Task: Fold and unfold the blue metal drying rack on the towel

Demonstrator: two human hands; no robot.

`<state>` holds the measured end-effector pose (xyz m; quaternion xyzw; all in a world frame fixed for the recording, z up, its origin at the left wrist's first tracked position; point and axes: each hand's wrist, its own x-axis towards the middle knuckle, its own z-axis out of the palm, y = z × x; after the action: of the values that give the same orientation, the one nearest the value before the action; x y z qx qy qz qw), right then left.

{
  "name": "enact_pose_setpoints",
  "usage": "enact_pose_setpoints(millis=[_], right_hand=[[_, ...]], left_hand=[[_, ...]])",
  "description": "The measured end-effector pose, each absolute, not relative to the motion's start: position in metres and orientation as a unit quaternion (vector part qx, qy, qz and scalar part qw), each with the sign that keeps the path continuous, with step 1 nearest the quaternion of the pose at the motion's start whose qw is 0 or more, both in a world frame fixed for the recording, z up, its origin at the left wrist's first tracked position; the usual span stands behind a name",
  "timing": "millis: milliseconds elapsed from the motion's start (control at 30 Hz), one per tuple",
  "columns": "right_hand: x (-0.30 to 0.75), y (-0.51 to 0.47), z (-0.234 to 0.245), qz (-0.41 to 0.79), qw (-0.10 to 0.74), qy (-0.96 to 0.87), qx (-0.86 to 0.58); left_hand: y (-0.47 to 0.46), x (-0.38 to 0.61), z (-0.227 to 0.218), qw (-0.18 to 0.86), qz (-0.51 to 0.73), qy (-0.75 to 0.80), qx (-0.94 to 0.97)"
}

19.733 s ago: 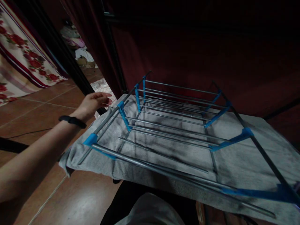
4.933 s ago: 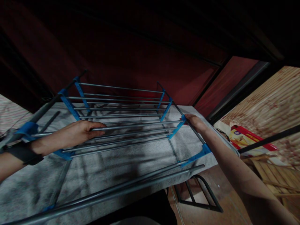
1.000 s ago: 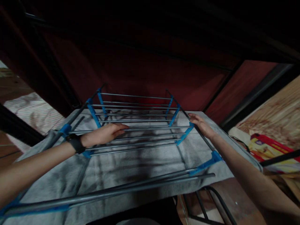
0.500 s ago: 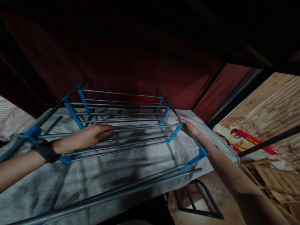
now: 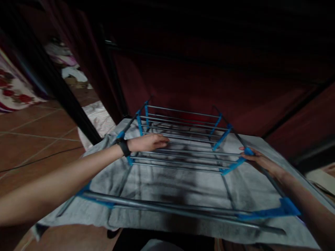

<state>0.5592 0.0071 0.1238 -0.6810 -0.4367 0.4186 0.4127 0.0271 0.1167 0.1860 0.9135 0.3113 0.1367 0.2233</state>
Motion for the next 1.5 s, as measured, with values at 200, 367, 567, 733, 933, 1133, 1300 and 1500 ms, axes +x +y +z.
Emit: enact_pose_setpoints(millis=[200, 367, 567, 733, 933, 1133, 1300, 1500], right_hand=[[0.568, 0.014, 0.117, 0.417, 0.409, -0.405, -0.704], [0.554, 0.011, 0.129, 0.37, 0.407, -0.376, -0.746], [0.571, 0.017, 0.112, 0.418, 0.428, -0.389, -0.7], [0.571, 0.015, 0.113, 0.41, 0.423, -0.388, -0.708], [0.552, 0.009, 0.124, 0.379, 0.423, -0.415, -0.711], [0.55, 0.012, 0.121, 0.369, 0.416, -0.441, -0.705], [0.551, 0.009, 0.135, 0.105, 0.296, -0.641, -0.701], [0.521, 0.009, 0.125, 0.073, 0.088, -0.792, -0.599]], left_hand=[[0.14, -0.067, 0.205, 0.246, 0.342, 0.482, 0.768], [0.131, -0.129, 0.181, 0.265, 0.365, 0.534, 0.715], [0.114, -0.081, 0.197, 0.125, 0.258, 0.412, 0.865], [0.12, -0.003, 0.18, 0.103, 0.051, 0.34, 0.933], [0.111, 0.03, 0.141, 0.097, -0.018, 0.37, 0.924], [0.109, 0.027, 0.16, 0.113, 0.073, 0.338, 0.931], [0.104, 0.031, 0.165, 0.108, 0.071, 0.34, 0.932], [0.105, 0.031, 0.157, 0.087, 0.097, 0.328, 0.936]])
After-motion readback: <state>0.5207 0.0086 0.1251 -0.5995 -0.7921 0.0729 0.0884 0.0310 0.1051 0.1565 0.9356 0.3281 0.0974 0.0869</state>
